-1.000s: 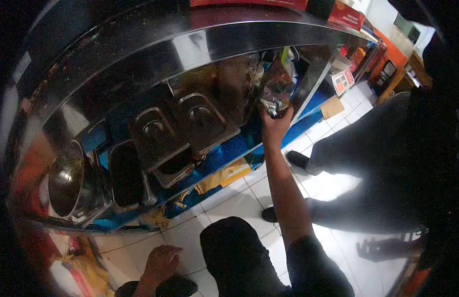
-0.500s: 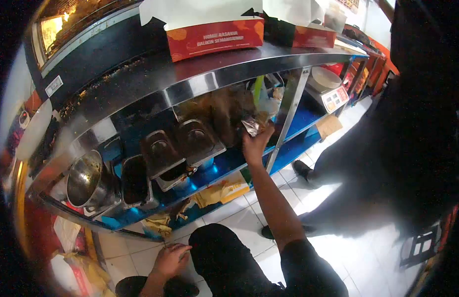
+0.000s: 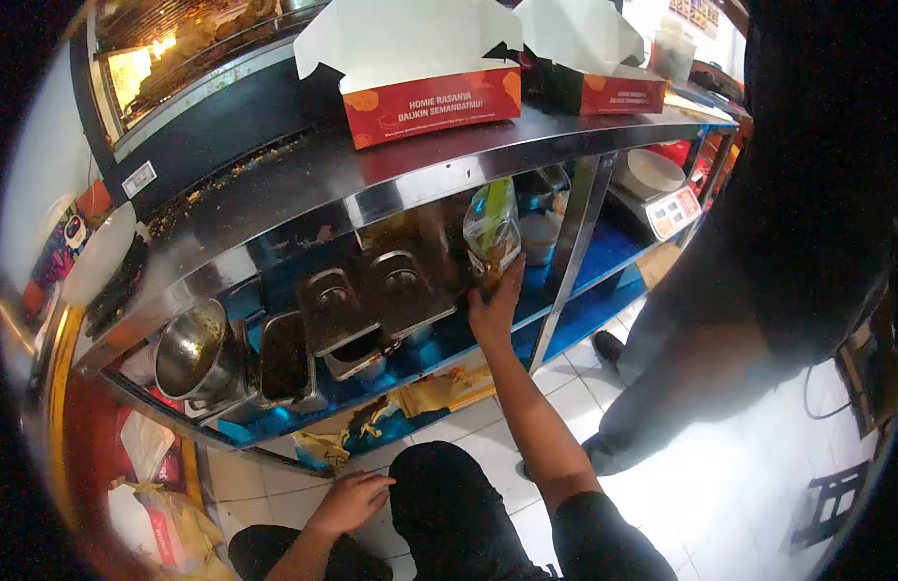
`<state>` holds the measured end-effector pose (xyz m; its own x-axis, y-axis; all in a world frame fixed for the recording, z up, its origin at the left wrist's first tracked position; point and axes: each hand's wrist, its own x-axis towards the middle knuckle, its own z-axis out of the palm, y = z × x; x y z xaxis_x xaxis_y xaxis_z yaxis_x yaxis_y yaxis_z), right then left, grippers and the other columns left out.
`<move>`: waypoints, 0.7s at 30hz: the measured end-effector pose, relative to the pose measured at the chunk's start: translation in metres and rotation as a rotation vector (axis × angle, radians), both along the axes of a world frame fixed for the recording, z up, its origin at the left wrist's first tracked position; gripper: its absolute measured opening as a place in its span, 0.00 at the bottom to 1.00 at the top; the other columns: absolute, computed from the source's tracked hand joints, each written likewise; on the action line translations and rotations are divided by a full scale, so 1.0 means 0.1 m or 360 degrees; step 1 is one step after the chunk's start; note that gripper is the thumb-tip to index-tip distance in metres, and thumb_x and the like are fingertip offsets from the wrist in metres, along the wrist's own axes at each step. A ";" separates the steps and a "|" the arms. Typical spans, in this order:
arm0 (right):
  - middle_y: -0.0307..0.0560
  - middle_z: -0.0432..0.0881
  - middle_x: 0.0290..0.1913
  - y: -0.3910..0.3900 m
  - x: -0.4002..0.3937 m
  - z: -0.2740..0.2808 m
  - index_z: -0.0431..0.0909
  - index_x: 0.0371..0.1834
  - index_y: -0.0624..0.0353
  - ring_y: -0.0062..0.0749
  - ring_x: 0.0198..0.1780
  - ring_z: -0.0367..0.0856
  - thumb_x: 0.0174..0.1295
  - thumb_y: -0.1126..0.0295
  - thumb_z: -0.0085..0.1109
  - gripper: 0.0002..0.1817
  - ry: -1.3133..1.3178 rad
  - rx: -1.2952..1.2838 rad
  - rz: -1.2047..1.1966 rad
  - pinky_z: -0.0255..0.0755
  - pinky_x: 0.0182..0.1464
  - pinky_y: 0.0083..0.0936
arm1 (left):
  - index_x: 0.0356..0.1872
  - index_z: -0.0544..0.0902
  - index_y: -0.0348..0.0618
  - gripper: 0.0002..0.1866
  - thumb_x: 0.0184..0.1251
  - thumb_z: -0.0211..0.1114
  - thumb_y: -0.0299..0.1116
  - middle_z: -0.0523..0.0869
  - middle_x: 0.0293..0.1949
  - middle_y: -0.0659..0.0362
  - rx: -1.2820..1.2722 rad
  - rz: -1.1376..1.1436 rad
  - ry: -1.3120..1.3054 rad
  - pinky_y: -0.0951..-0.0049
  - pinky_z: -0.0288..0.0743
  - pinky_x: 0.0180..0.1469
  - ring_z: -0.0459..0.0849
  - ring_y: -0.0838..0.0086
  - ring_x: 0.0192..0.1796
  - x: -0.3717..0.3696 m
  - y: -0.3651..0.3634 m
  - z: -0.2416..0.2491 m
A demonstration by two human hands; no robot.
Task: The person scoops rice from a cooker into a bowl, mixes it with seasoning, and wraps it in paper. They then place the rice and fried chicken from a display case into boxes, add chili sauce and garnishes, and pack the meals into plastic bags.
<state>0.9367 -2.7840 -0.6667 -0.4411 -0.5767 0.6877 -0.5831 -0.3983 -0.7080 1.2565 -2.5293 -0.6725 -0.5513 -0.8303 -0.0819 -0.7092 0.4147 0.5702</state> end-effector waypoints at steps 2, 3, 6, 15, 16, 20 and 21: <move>0.75 0.44 0.78 0.01 -0.02 -0.01 0.37 0.80 0.67 0.68 0.78 0.45 0.55 0.75 0.64 0.53 0.0121 -0.0061 -0.0006 0.42 0.79 0.47 | 0.53 0.83 0.45 0.15 0.67 0.63 0.34 0.86 0.48 0.50 -0.0011 -0.0026 0.0015 0.57 0.78 0.55 0.84 0.53 0.51 -0.02 -0.07 -0.07; 0.75 0.44 0.78 0.01 0.00 -0.03 0.37 0.80 0.67 0.69 0.79 0.44 0.56 0.75 0.64 0.53 0.0176 -0.0060 -0.0020 0.41 0.79 0.46 | 0.52 0.83 0.45 0.15 0.66 0.64 0.34 0.86 0.48 0.50 -0.0047 -0.0084 0.0017 0.57 0.78 0.55 0.84 0.53 0.51 0.00 -0.10 -0.17; 0.74 0.44 0.78 0.08 0.02 -0.04 0.38 0.80 0.66 0.69 0.79 0.44 0.57 0.74 0.63 0.52 0.0262 -0.0046 0.0014 0.41 0.79 0.46 | 0.52 0.83 0.45 0.15 0.66 0.64 0.34 0.86 0.49 0.50 -0.0059 -0.0141 -0.0013 0.57 0.78 0.55 0.84 0.53 0.50 0.01 -0.11 -0.28; 0.55 0.61 0.77 0.01 -0.42 0.07 0.59 0.75 0.65 0.38 0.77 0.59 0.66 0.75 0.54 0.33 -0.0709 -0.0134 0.0651 0.50 0.76 0.30 | 0.52 0.83 0.45 0.15 0.66 0.65 0.34 0.87 0.48 0.49 0.0025 -0.0005 -0.0156 0.58 0.78 0.55 0.84 0.52 0.52 -0.11 -0.08 0.03; 0.55 0.64 0.75 0.03 -0.59 0.17 0.64 0.74 0.61 0.39 0.75 0.62 0.67 0.76 0.53 0.30 -0.0548 0.0057 0.0731 0.55 0.75 0.31 | 0.52 0.83 0.45 0.15 0.66 0.65 0.34 0.87 0.48 0.49 0.0004 -0.0022 -0.0178 0.58 0.77 0.56 0.84 0.53 0.52 -0.09 -0.07 0.02; 0.55 0.73 0.69 -0.48 -0.82 0.34 0.71 0.68 0.59 0.41 0.70 0.70 0.65 0.77 0.52 0.25 -0.0030 -0.0172 0.0474 0.63 0.70 0.33 | 0.54 0.82 0.45 0.16 0.65 0.65 0.34 0.87 0.49 0.50 -0.0023 -0.0028 -0.0168 0.57 0.77 0.57 0.84 0.52 0.52 0.00 0.00 0.01; 0.56 0.76 0.65 -0.59 -0.87 0.38 0.74 0.64 0.59 0.44 0.67 0.74 0.64 0.77 0.52 0.23 0.0042 -0.0148 0.0389 0.66 0.67 0.35 | 0.54 0.82 0.45 0.17 0.65 0.65 0.34 0.87 0.49 0.50 -0.0010 -0.0042 -0.0207 0.57 0.77 0.57 0.84 0.53 0.52 0.01 0.01 0.06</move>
<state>0.8492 -2.8430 -0.6285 -0.2775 -0.5975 0.7523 -0.4794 -0.5925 -0.6474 1.2576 -2.5283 -0.6664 -0.5579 -0.8164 -0.1491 -0.7659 0.4374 0.4712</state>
